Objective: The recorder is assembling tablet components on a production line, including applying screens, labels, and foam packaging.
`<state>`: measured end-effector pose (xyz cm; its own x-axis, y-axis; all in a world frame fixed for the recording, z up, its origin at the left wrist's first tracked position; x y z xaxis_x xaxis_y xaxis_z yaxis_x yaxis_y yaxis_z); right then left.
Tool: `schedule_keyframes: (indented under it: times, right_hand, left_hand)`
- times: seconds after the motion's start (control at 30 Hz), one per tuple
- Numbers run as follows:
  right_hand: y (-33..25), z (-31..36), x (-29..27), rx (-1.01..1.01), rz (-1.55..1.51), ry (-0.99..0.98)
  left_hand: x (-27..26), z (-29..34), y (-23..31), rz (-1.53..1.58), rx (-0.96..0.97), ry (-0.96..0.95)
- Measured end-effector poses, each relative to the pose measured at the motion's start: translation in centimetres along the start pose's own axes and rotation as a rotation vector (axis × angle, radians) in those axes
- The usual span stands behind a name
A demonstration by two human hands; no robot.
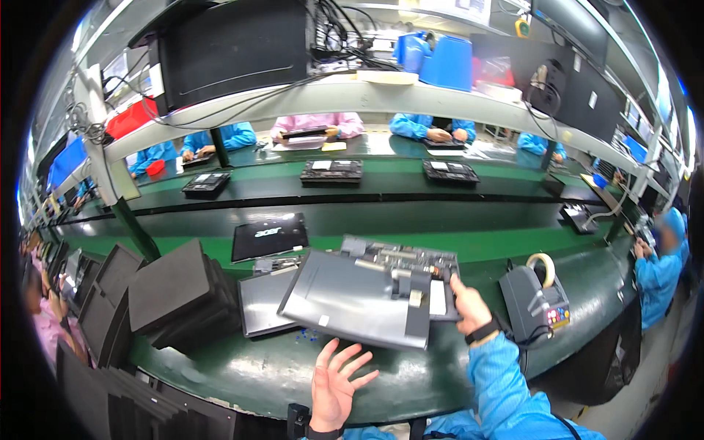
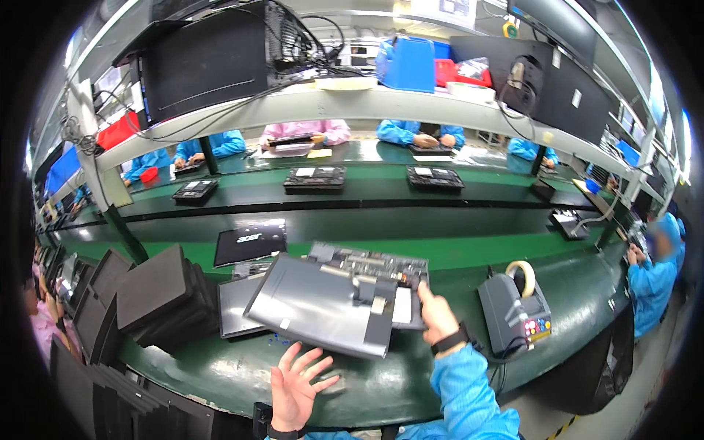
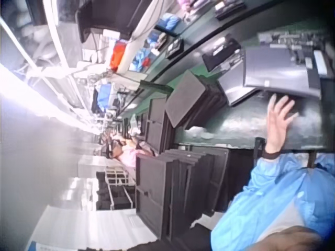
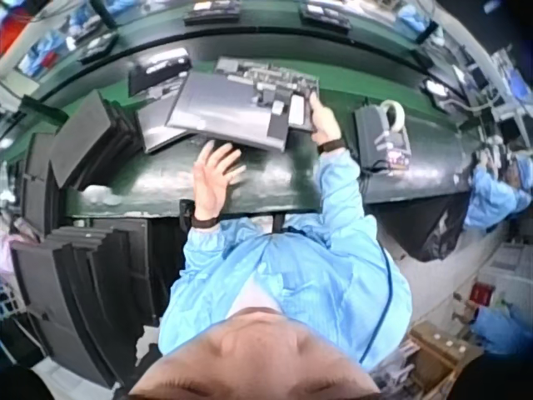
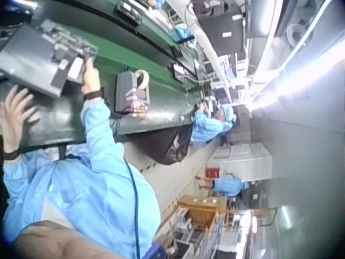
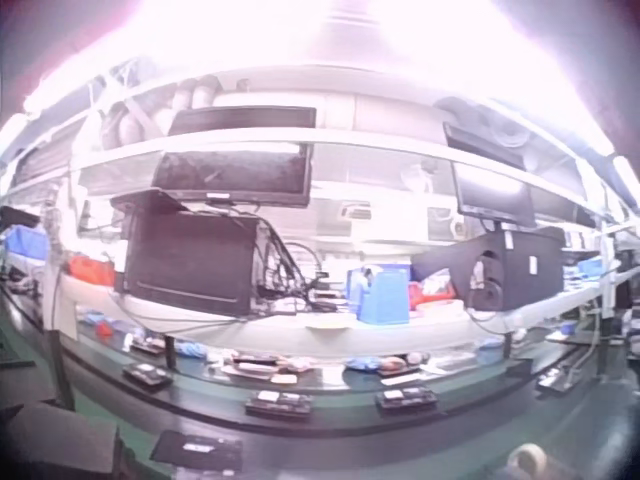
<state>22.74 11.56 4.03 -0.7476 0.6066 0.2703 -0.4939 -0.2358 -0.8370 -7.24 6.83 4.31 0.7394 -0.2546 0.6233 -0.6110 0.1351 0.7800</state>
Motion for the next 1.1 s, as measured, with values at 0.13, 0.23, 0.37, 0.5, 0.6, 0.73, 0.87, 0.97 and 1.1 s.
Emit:
schedule_keyframes:
  times: [0.13, 0.23, 0.37, 0.5, 0.6, 0.73, 0.87, 0.97, 1.1]
  right_hand:
    - [5.5, 4.0, -5.7, -0.021, -0.081, -0.006]
    - [6.8, 4.6, -10.4, -0.013, -0.077, 0.027]
    - [6.0, 4.0, -14.0, -0.066, 0.040, 0.030]
    - [1.4, 7.7, -13.4, -0.825, 1.136, 0.414]
    - [0.8, 10.2, -12.8, -0.544, 0.596, 0.288]
    - [5.5, 9.6, -8.8, -0.043, 0.186, -0.241]
    - [7.8, 7.8, -8.5, 0.117, -0.052, -0.383]
    - [8.2, 7.5, -7.8, 0.148, -0.118, -0.488]
    - [7.8, 7.1, -7.9, 0.100, -0.101, -0.444]
  left_hand:
    - [0.3, 3.2, -2.6, -0.027, -0.228, 0.188]
    - [0.7, 5.8, -6.2, -0.026, -0.408, 0.235]
    - [3.0, 6.9, -9.4, 0.007, -0.495, 0.108]
    - [3.9, 6.7, -10.8, 0.062, -0.466, 0.120]
    - [4.4, 7.1, -11.5, 0.072, -0.516, 0.112]
    - [5.6, 7.9, -10.9, 0.041, -0.546, 0.121]
    - [6.2, 9.6, -9.0, -0.342, -0.860, -0.564]
    - [8.6, 7.8, -2.0, -0.605, -0.714, -1.011]
    - [6.6, -4.4, 2.5, -1.495, 0.308, -0.157]
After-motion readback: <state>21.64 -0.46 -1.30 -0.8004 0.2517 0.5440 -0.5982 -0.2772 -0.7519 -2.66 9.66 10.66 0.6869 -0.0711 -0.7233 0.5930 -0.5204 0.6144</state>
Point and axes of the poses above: each hand's wrist, its own z-axis away from the middle knuckle, its own x-axis out of the palm, y = z × x, the point moved 7 cm from there along -z, towards the middle knuckle, and after that the axes turned 9 degrees about -z, right-handed, at the moved point
